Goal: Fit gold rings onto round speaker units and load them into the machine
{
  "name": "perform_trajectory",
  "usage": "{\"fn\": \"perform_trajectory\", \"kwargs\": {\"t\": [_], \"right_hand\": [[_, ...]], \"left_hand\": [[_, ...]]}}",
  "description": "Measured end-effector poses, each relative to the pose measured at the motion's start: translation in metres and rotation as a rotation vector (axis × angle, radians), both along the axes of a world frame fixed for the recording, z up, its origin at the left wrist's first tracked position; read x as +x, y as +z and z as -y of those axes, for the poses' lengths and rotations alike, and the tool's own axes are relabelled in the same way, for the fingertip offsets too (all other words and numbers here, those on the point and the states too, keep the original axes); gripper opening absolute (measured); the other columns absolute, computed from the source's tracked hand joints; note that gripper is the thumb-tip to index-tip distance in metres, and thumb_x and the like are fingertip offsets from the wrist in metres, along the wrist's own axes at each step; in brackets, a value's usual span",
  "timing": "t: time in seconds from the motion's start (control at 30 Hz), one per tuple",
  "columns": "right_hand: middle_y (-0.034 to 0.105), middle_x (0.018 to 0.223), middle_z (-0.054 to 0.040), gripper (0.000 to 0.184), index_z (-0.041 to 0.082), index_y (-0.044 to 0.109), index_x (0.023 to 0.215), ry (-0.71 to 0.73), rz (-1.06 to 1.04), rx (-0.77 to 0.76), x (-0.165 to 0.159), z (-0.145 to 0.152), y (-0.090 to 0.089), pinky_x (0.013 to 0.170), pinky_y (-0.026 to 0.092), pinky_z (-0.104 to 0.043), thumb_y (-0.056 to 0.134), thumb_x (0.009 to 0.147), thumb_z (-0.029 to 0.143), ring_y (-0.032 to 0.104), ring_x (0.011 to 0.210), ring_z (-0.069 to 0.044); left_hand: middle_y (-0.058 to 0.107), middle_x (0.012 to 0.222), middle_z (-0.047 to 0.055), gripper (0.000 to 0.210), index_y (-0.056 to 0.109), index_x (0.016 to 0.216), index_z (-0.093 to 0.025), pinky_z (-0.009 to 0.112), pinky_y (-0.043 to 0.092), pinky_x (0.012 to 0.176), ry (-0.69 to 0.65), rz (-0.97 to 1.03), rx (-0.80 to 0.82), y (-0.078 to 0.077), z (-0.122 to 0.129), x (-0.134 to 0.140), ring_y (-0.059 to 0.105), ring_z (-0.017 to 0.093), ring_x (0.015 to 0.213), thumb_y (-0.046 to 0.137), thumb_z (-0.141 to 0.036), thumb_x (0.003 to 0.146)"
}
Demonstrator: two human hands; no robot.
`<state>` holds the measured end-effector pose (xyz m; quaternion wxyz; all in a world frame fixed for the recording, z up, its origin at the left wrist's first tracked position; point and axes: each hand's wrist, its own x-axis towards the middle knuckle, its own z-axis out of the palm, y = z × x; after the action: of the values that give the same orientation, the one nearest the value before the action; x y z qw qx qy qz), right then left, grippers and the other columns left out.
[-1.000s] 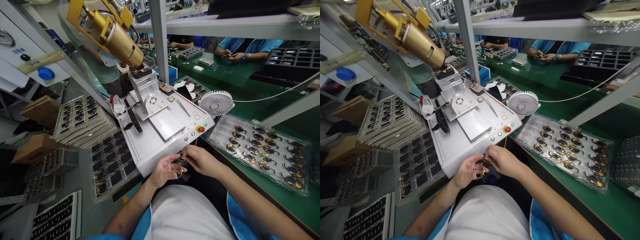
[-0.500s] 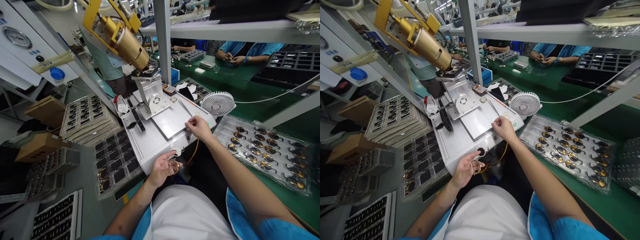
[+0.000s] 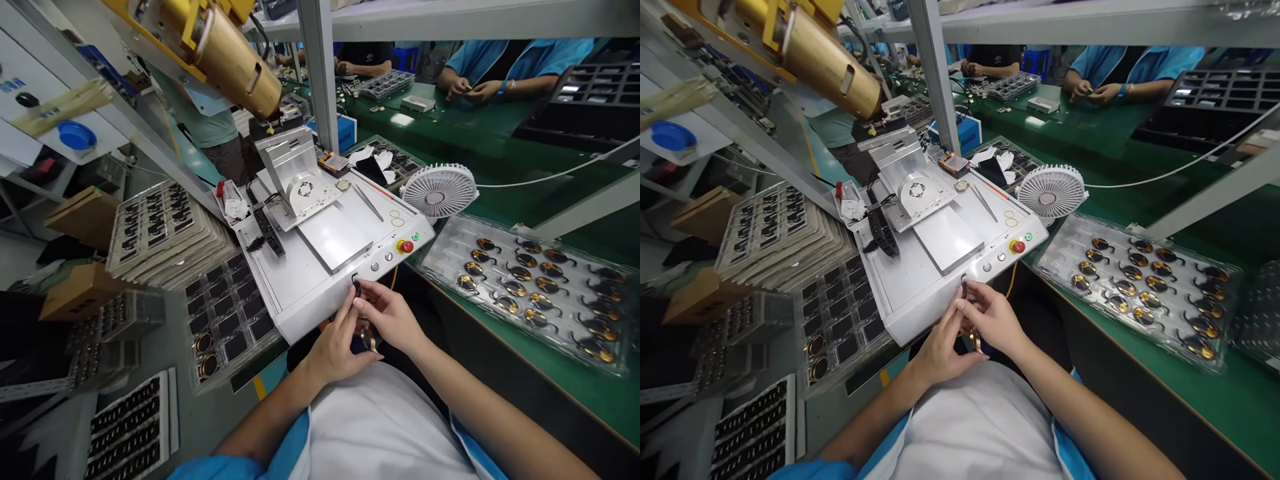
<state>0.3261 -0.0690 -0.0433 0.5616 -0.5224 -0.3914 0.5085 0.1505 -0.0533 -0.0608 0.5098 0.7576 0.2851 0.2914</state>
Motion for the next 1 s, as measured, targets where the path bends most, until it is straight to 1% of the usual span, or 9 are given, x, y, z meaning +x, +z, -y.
{"fn": "perform_trajectory", "kwargs": {"t": [0.1,0.23,0.37,0.5,0.6,0.7,0.8,0.9,1.0], "right_hand": [[0.076,0.091,-0.0065,0.044,0.022,0.075,0.105,-0.076,-0.079,-0.048,0.004,-0.002,0.005,0.072,0.061,-0.035,0.084,0.078,0.056,0.07,0.077,-0.021],[0.069,0.068,-0.0014,0.043,0.02,0.076,0.102,0.034,-0.143,-0.106,0.02,-0.001,0.013,0.055,0.056,-0.031,0.084,0.077,0.054,0.061,0.054,-0.016],[0.071,0.068,-0.0024,0.044,0.018,0.077,0.099,0.056,-0.085,-0.134,0.026,0.002,0.013,0.053,0.057,-0.032,0.088,0.074,0.053,0.064,0.053,-0.017],[0.074,0.072,-0.0042,0.046,0.018,0.079,0.096,0.055,-0.073,-0.141,0.03,0.003,0.006,0.058,0.06,-0.035,0.093,0.067,0.05,0.069,0.058,-0.021],[0.075,0.074,-0.0044,0.047,0.018,0.08,0.096,0.032,-0.122,-0.139,0.03,0.003,0.003,0.061,0.061,-0.037,0.095,0.065,0.05,0.069,0.06,-0.021],[0.072,0.068,-0.0023,0.045,0.018,0.081,0.095,-0.002,-0.165,-0.113,0.028,0.004,0.005,0.058,0.058,-0.034,0.092,0.068,0.053,0.063,0.056,-0.017],[0.067,0.062,-0.0002,0.041,0.018,0.079,0.087,0.007,-0.207,-0.124,0.026,0.006,0.009,0.052,0.052,-0.028,0.093,0.069,0.052,0.057,0.052,-0.013],[0.062,0.061,0.002,0.041,0.018,0.07,0.073,0.044,-0.273,-0.166,0.025,0.008,0.013,0.047,0.044,-0.024,0.097,0.063,0.047,0.05,0.049,-0.01],[0.062,0.064,0.002,0.044,0.017,0.066,0.066,0.101,-0.341,-0.237,0.02,0.009,0.017,0.051,0.045,-0.021,0.099,0.058,0.044,0.051,0.054,-0.009]], "left_hand": [[0.03,0.17,0.023,0.101,0.047,0.157,-0.021,0.05,0.062,0.1,-0.056,0.032,-0.03,0.001,-0.002,0.006,0.07,0.041,0.123,0.095,-0.024,0.068],[0.012,0.174,0.026,0.098,0.053,0.149,-0.023,0.043,0.067,0.088,-0.054,0.169,-0.137,0.006,-0.005,0.004,0.077,0.034,0.107,0.098,-0.019,0.062],[0.022,0.172,0.026,0.096,0.058,0.144,-0.022,0.044,0.066,0.09,-0.07,0.19,-0.168,0.005,-0.009,-0.001,0.078,0.034,0.107,0.1,-0.017,0.058],[0.037,0.167,0.024,0.089,0.06,0.144,-0.022,0.047,0.065,0.094,-0.107,0.103,-0.105,0.003,-0.011,-0.003,0.077,0.035,0.109,0.097,-0.02,0.062],[0.038,0.167,0.023,0.085,0.058,0.147,-0.024,0.05,0.063,0.098,-0.146,0.005,-0.026,0.005,-0.012,-0.003,0.077,0.035,0.109,0.093,-0.024,0.07],[0.036,0.167,0.025,0.088,0.053,0.15,-0.025,0.048,0.063,0.096,-0.182,0.017,-0.003,0.007,-0.012,-0.003,0.076,0.034,0.111,0.093,-0.026,0.072],[0.039,0.165,0.025,0.087,0.055,0.145,-0.024,0.046,0.063,0.095,-0.106,0.188,-0.134,0.005,-0.015,-0.004,0.075,0.034,0.113,0.096,-0.026,0.068],[0.069,0.138,0.018,0.067,0.065,0.129,-0.021,0.045,0.062,0.098,0.016,0.406,-0.313,-0.002,-0.02,-0.005,0.075,0.031,0.114,0.096,-0.034,0.071],[0.08,0.115,0.013,0.059,0.072,0.113,-0.019,0.043,0.06,0.099,0.136,0.523,-0.414,-0.009,-0.023,-0.003,0.076,0.028,0.109,0.097,-0.045,0.067]]}}
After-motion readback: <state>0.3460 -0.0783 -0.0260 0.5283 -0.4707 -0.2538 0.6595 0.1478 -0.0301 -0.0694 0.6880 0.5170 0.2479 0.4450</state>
